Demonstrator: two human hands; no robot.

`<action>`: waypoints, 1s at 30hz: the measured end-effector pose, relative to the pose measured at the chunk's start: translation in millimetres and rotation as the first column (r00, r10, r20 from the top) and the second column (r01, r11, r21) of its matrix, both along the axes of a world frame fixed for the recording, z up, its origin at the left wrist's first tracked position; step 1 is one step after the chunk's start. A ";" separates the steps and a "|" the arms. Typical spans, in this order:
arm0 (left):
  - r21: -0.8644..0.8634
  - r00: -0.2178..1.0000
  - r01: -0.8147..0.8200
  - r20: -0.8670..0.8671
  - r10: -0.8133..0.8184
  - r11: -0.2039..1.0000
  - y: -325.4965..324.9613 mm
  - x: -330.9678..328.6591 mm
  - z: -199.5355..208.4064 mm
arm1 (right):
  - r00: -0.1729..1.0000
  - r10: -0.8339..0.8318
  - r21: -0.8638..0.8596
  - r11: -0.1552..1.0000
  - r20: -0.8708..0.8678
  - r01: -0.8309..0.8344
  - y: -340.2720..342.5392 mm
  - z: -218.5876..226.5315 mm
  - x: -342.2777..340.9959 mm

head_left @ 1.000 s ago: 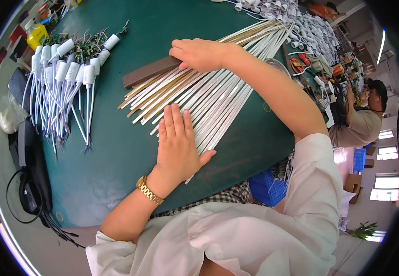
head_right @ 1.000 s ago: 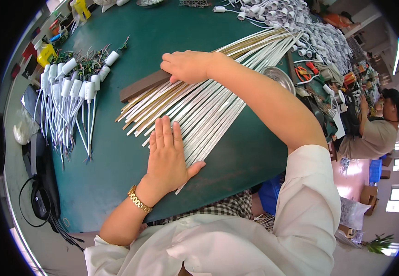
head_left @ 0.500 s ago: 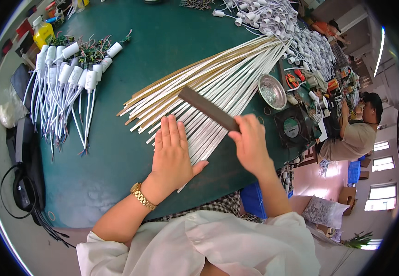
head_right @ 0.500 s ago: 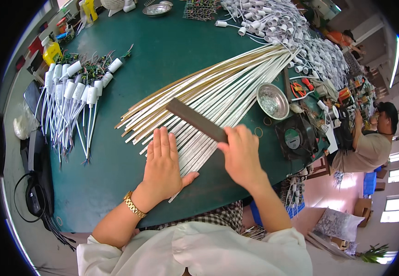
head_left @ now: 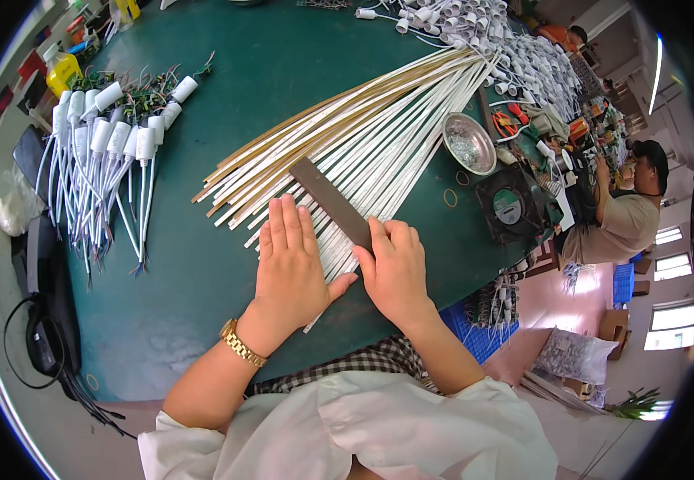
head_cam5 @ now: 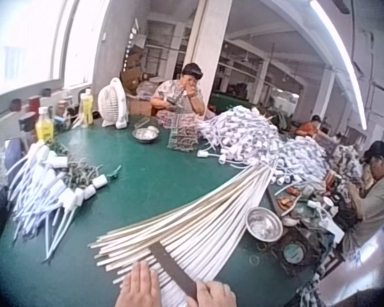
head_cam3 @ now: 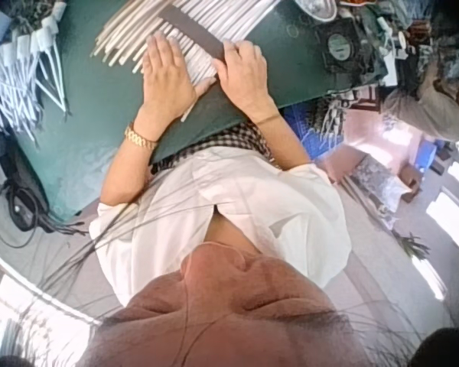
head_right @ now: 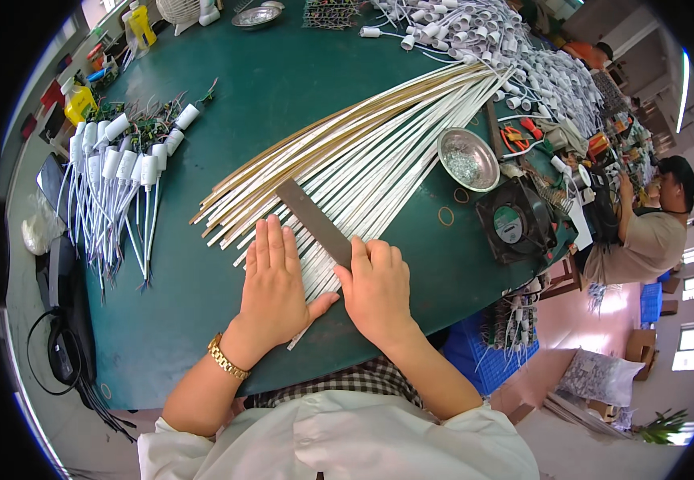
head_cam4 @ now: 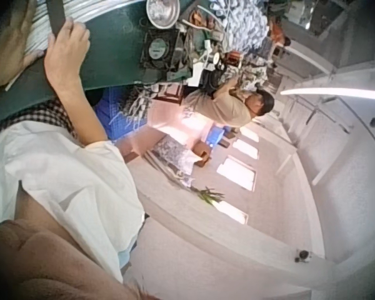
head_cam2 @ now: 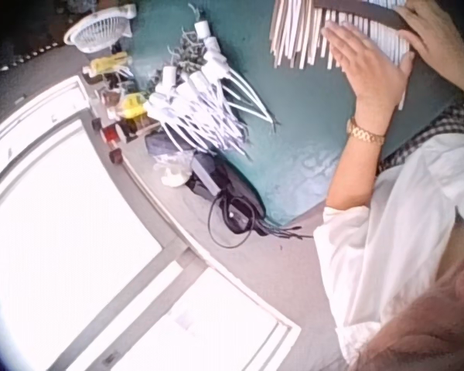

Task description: The person arranges and aligns LED light strips on a workbench using a block weight, peels backing from the strips, and solders wires from a driver assembly onto an LED strip using a soldering iron.

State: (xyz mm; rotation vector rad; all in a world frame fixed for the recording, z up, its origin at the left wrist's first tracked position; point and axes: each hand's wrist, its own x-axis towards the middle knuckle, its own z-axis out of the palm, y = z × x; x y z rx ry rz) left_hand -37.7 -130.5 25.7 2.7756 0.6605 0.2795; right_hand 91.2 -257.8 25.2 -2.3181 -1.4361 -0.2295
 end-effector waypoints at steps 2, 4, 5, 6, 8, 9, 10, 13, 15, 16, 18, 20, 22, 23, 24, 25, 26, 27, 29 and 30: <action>-0.004 1.000 -0.002 -0.013 0.002 1.000 -0.1 0.0 -0.1 | 0.999 0.026 0.029 0.999 -0.036 -0.025 -1.0 0.0 1.1; -0.001 1.000 0.001 -0.003 -0.001 1.000 1.8 -1.1 -3.0 | 0.996 0.052 0.057 0.997 -0.066 -0.048 0.0 0.4 2.7; 0.002 1.000 0.000 0.003 0.000 1.000 2.7 -0.7 -4.8 | 0.994 0.062 0.113 0.992 -0.094 -0.051 0.5 0.5 2.1; 0.008 1.000 -0.006 0.002 0.006 1.000 2.1 -1.6 -4.3 | 0.989 0.082 0.177 0.982 -0.125 -0.059 0.5 0.8 0.6; 0.024 1.000 -0.013 0.013 0.013 1.000 1.9 -4.2 -3.8 | 0.983 0.126 0.270 0.959 -0.131 -0.087 -1.4 0.2 4.0; 0.027 1.000 -0.025 0.011 0.025 0.999 3.6 -4.1 -4.8 | 0.978 0.163 0.350 0.931 -0.133 -0.108 -0.3 -0.5 6.6; 0.011 1.000 0.002 0.003 -0.002 1.000 4.9 -2.7 -5.1 | 0.983 0.141 0.381 0.921 -0.118 -0.086 0.6 2.7 6.0; 0.020 1.000 -0.001 -0.014 0.001 1.000 5.5 -2.0 -7.1 | 0.982 0.185 0.405 0.896 0.030 -0.181 -2.2 6.3 4.4; 0.043 1.000 0.011 -0.019 -0.010 0.999 4.8 -2.7 -7.5 | 0.967 0.255 0.354 0.902 0.020 -0.246 -4.5 15.1 -0.3; 0.047 1.000 0.010 -0.013 -0.010 0.999 3.7 -3.0 -7.0 | 0.952 0.305 0.288 0.911 0.012 -0.295 -4.9 16.4 -3.0; 0.058 1.000 0.021 -0.025 -0.019 0.998 1.0 -5.2 -10.2 | 0.913 0.382 0.306 0.894 -0.141 -0.327 -6.3 11.6 -12.7; 0.060 0.995 0.081 -0.057 -0.077 0.995 3.8 -5.9 -8.3 | 0.845 0.474 0.220 0.877 -0.247 -0.427 -7.0 7.3 -14.7; 0.081 0.994 0.099 -0.043 -0.096 0.992 7.2 -12.9 -14.2 | 0.847 0.473 0.137 0.881 -0.244 -0.452 -4.7 11.1 -27.4; 0.081 0.992 0.124 -0.023 -0.122 0.989 10.0 -16.6 -15.3 | 0.854 0.460 0.032 0.884 -0.243 -0.467 -3.6 11.5 -34.3; 0.069 0.992 0.123 -0.016 -0.122 0.990 12.9 -20.9 -6.7 | 0.831 0.473 0.029 0.873 -0.292 -0.487 -4.1 2.9 -37.7; 0.085 0.992 0.125 -0.017 -0.123 0.989 19.9 -26.0 8.4 | 0.832 0.476 0.043 0.873 -0.283 -0.485 -4.8 3.6 -41.6; 0.052 0.986 0.149 -0.084 -0.145 0.987 30.4 -33.1 27.4 | 0.845 0.473 -0.025 0.869 -0.250 -0.494 -4.9 6.2 -46.1; 0.017 0.976 0.160 -0.154 -0.155 0.987 42.6 -42.6 42.0 | 0.850 0.480 -0.091 0.857 -0.218 -0.507 -2.5 4.1 -50.3; 0.062 0.990 0.046 -0.138 -0.037 0.997 66.2 -53.0 63.5 | 0.874 0.451 -0.145 0.867 -0.182 -0.477 -2.6 0.7 -50.1; 0.108 0.998 -0.058 -0.022 0.060 0.992 84.0 -61.2 60.8 | 0.874 0.459 -0.244 0.840 -0.156 -0.485 -2.0 2.4 -50.0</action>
